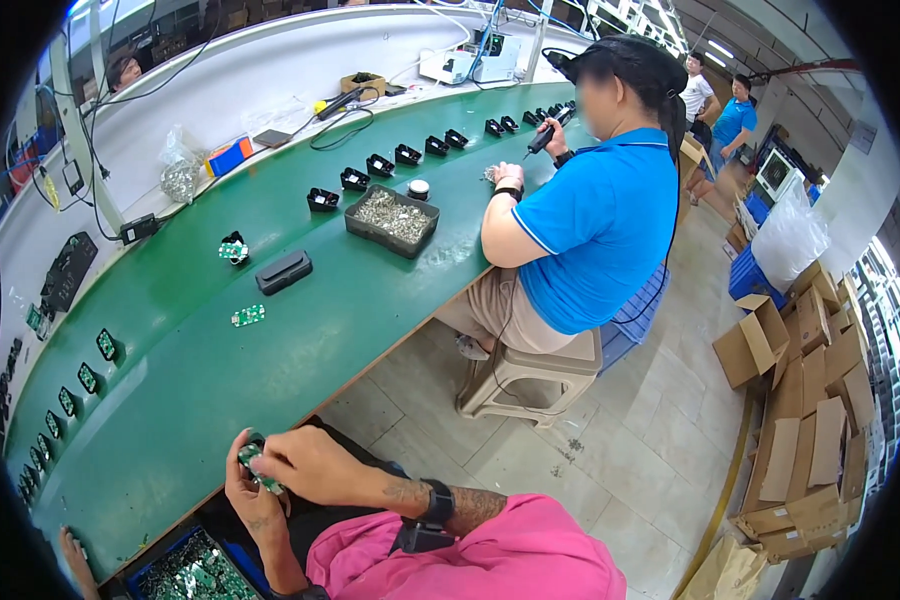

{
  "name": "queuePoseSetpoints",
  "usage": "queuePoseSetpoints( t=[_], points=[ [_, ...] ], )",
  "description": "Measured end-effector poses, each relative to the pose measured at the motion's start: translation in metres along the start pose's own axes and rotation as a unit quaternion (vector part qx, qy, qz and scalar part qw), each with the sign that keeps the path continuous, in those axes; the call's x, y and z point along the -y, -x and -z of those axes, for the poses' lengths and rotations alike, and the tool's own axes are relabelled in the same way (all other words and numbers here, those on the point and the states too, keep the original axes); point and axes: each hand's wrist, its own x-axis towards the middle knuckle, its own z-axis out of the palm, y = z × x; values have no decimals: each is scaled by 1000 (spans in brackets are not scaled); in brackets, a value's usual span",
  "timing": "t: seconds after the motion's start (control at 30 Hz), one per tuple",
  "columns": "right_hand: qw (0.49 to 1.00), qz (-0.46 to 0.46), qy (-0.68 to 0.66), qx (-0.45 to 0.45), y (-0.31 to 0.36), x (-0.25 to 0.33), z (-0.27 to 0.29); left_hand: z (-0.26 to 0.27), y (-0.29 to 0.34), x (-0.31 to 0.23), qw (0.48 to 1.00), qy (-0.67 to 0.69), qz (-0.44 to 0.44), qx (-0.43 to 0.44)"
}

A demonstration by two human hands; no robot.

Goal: The person picks up a black casing and a circuit board by hand, fits the board into the casing, and presses them together. After placing the assembled unit on the green workbench, the person reaches into a bin to gather more circuit boards.

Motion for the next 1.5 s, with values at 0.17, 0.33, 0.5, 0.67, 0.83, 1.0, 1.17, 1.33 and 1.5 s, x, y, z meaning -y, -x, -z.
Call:
queuePoseSetpoints(
  t=[0.17,0.33,0.5,0.67,0.83,1.0,1.17,1.33,1.5],
  points=[
    [999,36,3,-28,9,-10,-18,-13,4,-4,994,-32,-92,-58],
    [997,6,65,-27,0,-15,-4,-15,4,-24,992,-64,21,-103],
    [994,-27,94,-40,-5,-4,1,0,-1,-2,999,39,-20,5],
    [994,-30,98,-30,-5,-9,-23,8,7,-4,997,65,-5,-42],
    [988,-25,155,-13,-6,-18,-26,10,4,-2,998,-10,-7,-68],
    [990,-58,130,-3,-8,-15,-26,14,1,-3,996,-75,16,-54],
    [988,-64,140,-7,-13,-17,-27,13,-3,-1,994,-83,-17,-64],
    [989,-92,112,1,-14,-16,-33,11,-4,12,995,4,-33,-92],
    [978,-111,179,5,-14,-32,-36,13,-3,8,993,16,9,-120]
  ],
)
